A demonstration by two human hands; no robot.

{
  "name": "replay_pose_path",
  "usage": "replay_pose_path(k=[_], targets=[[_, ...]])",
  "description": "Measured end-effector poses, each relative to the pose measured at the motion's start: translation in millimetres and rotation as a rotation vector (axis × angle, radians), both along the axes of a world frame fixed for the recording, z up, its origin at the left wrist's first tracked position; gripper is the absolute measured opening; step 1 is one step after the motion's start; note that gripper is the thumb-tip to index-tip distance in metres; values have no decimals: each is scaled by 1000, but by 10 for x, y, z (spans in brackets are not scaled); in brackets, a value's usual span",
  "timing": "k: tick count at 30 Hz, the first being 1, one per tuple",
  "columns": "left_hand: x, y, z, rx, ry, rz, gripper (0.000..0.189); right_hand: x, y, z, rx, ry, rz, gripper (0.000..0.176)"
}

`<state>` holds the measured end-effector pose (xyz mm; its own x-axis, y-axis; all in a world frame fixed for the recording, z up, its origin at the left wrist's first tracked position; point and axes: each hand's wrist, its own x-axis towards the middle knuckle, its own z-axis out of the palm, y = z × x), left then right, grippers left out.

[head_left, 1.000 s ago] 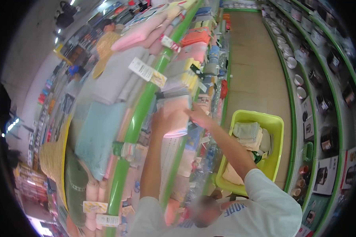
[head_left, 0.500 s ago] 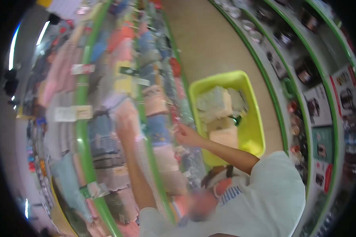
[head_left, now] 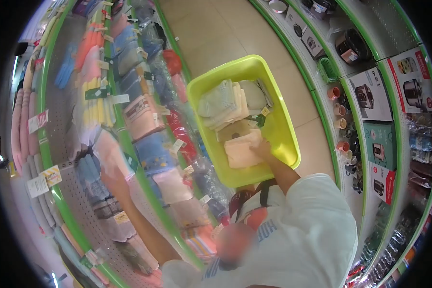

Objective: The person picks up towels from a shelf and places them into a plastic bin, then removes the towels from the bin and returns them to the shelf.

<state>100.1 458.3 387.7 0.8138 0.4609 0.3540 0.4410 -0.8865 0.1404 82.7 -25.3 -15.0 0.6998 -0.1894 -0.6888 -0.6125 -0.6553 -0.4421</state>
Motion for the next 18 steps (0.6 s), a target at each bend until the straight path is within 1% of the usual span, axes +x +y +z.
replay_pose_path(k=[2,4,5,6,8,10,11,12,14,17,18], targets=[[-179,-455,238,-83,-120,-60,54,-50,-16,-455,276,114,-52,113],[-395,-926,343,-254,-186,-101,53,-82,4,-341,194,80,-70,112],[-487,-1263,353,-236,-168,-98,47,-68,8,-287,151,57,-73,111],[-578,-1590,331,-219,-154,-95,41,-114,-1,-352,193,76,-96,117],[-870,-1909,35,-417,-15,-74,39,-196,-3,-595,278,102,-143,127],[-1027,-2418,-81,-653,117,-234,39,-190,-19,-470,278,110,-173,129],[-1274,-2474,-330,-555,215,-329,39,-207,-22,-427,280,119,-191,129],[-1473,-2510,-604,-455,307,-425,40,-154,-31,-410,227,96,-165,129],[-1581,-2814,-733,-749,437,-454,39,-187,-32,-409,119,69,-114,130],[-1726,-3014,-935,-837,543,-459,36,-58,-94,-439,129,63,-94,131],[-1730,-3001,-996,-869,556,-446,36,-16,-143,-422,168,73,-92,132]])
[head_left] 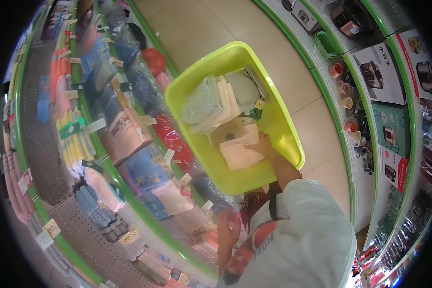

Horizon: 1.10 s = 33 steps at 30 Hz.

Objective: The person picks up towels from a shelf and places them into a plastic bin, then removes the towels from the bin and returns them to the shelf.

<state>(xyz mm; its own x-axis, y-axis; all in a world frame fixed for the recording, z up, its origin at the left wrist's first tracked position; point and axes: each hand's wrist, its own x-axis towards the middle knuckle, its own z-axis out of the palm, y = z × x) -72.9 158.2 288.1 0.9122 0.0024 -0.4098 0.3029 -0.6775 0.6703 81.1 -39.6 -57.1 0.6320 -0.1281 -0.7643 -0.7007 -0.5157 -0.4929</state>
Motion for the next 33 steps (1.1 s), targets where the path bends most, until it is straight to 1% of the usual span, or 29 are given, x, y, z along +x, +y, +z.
replay_pose_path(k=[2,5,8,11,14,17,20,23,26,29,30,32,33], targets=[[-7,72,-95,-49,46,31,34,59,-85,20,80,14,10,133],[55,176,-194,1,83,77,34,172,-158,-55,76,56,88,135],[27,188,-247,-32,93,243,35,189,-163,-373,199,13,75,133],[-269,251,-480,-22,92,232,34,170,-73,-632,451,60,26,118],[-361,138,-490,-82,64,255,34,257,-80,-69,934,259,-168,97],[-349,53,-442,-164,140,342,33,232,2,129,922,175,-207,80],[-397,39,-456,-168,162,382,34,167,70,99,997,133,-302,79],[-449,34,-429,-155,154,386,32,148,100,129,918,129,-351,79],[-562,56,-505,-110,108,361,31,174,104,104,915,217,-318,78],[-518,66,-505,-111,112,353,31,59,162,-276,816,281,-331,73],[-473,86,-521,-83,92,337,31,122,143,-77,847,331,-356,71],[-416,126,-568,-28,68,314,30,164,51,582,899,449,-407,67],[-390,171,-656,-82,67,391,30,186,13,762,891,475,-406,65]])
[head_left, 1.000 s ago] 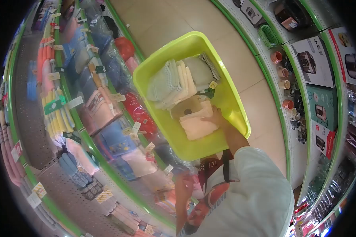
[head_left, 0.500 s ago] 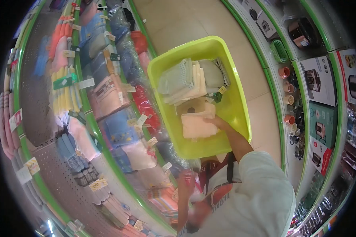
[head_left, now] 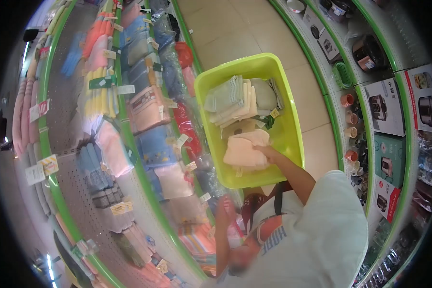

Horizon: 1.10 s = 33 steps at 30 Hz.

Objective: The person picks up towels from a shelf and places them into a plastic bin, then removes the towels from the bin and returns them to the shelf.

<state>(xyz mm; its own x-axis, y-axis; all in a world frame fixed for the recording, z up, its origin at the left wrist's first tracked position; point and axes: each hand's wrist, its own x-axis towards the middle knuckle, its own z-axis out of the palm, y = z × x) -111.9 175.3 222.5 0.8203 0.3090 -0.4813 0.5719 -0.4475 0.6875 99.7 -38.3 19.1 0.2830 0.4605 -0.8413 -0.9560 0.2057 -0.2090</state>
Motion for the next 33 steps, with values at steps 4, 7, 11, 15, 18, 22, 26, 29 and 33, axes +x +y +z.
replay_pose_path(k=[4,7,11,15,18,22,26,29,33], targets=[[210,62,-17,-47,-81,123,29,-32,-232,442,148,94,40,57],[372,133,-81,-98,-128,154,31,-21,-449,763,280,53,81,51],[401,173,-510,-405,-96,338,38,30,-672,1732,272,-61,94,46],[701,-74,-113,-902,71,478,59,-5,-826,2277,338,-140,51,41],[950,-382,779,-1224,6,472,69,17,-870,2567,406,-232,36,46],[899,-515,1224,-1281,-78,577,65,138,-910,2543,429,-343,110,53],[810,-368,1448,-1083,-122,639,67,231,-613,2008,380,-434,303,61],[569,-86,1083,-996,-307,754,67,298,-151,1895,334,-451,503,68],[216,278,901,-891,-511,795,68,270,547,2135,311,-508,689,76]])
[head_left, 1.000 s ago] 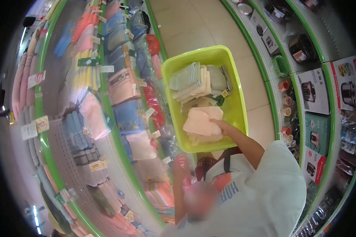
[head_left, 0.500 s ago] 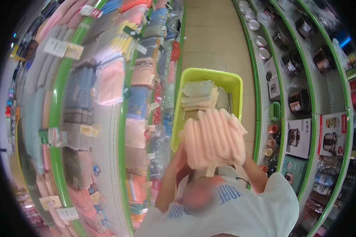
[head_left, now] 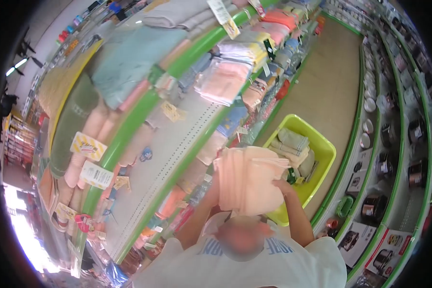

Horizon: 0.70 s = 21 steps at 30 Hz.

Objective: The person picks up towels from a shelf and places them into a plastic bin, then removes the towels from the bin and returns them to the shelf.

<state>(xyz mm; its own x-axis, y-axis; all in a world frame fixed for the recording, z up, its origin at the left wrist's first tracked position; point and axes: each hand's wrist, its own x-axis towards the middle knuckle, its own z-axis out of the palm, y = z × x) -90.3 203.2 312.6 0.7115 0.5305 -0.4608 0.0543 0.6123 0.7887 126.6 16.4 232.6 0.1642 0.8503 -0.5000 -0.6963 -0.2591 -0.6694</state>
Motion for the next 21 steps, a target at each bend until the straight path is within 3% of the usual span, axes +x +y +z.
replay_pose_path(k=[2,5,9,12,15,18,21], targets=[[-123,267,221,147,-35,22,67,7,388,256,50,-92,78,77],[-331,748,606,373,-65,54,67,93,1083,1184,148,-304,202,79],[-340,1404,889,357,-346,250,64,292,2197,1960,348,-526,330,79],[-215,1721,931,93,-362,421,59,396,2980,2226,455,-647,452,67],[-223,1895,755,88,-408,339,66,282,3299,2394,177,-632,475,73],[-338,1765,992,24,-228,322,79,235,3466,2184,211,-528,237,73],[-424,1789,973,51,-96,302,92,172,3182,2283,137,-779,99,72]])
